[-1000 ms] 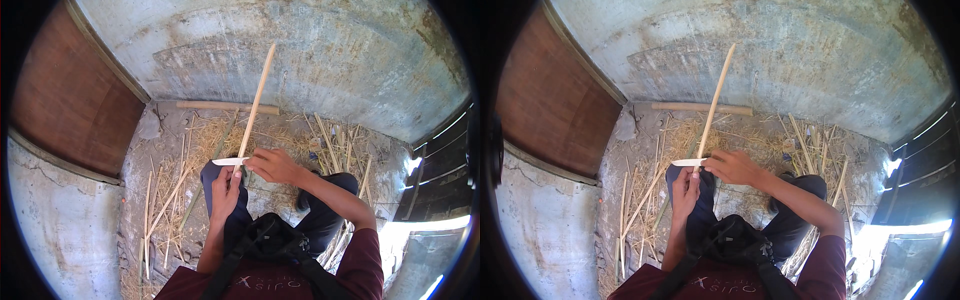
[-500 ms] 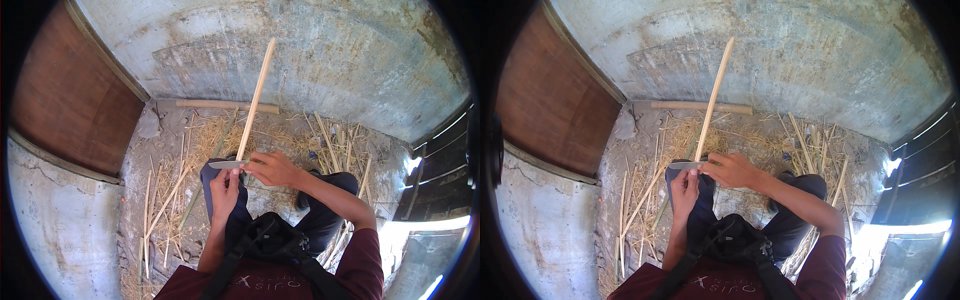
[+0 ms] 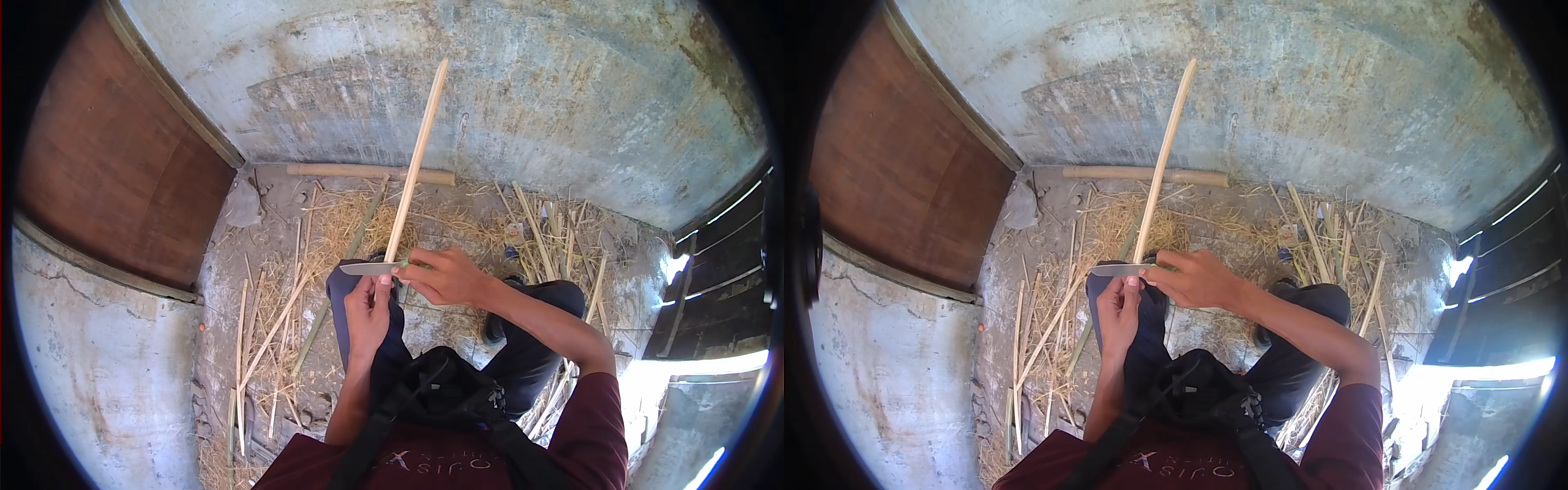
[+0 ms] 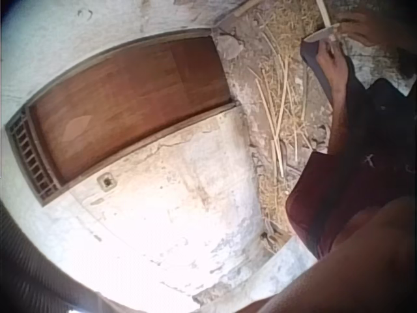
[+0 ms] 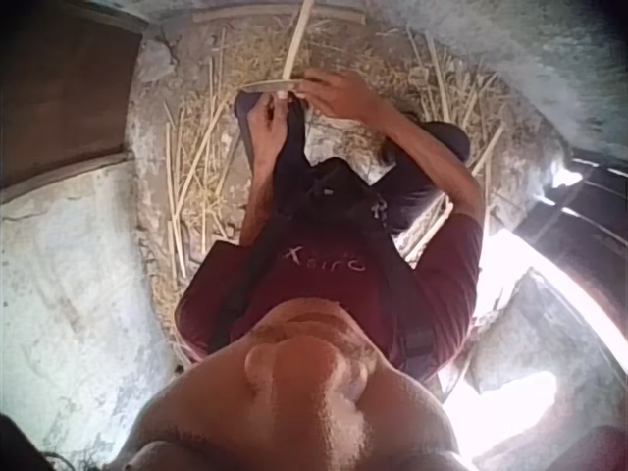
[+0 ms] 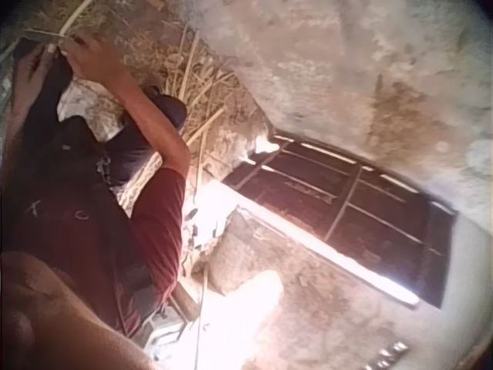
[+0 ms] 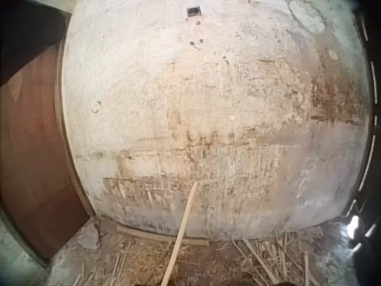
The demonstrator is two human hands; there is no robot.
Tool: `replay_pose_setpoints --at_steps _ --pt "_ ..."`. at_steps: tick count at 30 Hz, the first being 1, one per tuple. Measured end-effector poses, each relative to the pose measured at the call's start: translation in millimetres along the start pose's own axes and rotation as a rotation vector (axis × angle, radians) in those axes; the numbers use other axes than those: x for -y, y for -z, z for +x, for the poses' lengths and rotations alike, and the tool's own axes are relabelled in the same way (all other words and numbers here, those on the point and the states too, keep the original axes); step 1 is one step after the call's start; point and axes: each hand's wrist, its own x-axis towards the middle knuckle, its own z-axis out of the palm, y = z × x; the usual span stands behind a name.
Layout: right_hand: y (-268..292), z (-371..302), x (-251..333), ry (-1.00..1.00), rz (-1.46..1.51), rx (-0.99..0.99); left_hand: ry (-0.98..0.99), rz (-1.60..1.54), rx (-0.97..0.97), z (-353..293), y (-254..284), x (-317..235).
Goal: The person whittles a thin wooden rod by hand using a small knife, shaving off pieces of wood to thin one end.
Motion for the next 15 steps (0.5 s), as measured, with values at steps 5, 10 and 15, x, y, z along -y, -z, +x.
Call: replay_pose_setpoints --at_steps 5,10,15 --pt "-4.3 -2.7 -0.6 0.024 0.008 0.026 0.0 -0.022 0.037 -2.9 4.0 8.0" --pt "-2.8 -1.3 1.9 0.021 0.01 0.034 -0.008 -0.053 0.042 -2.8 4.1 0.4" --pt "-1.4 0.9 2.9 0.019 -0.017 0.029 -0.012 -0.02 0.023 -1.8 5.2 5.8"
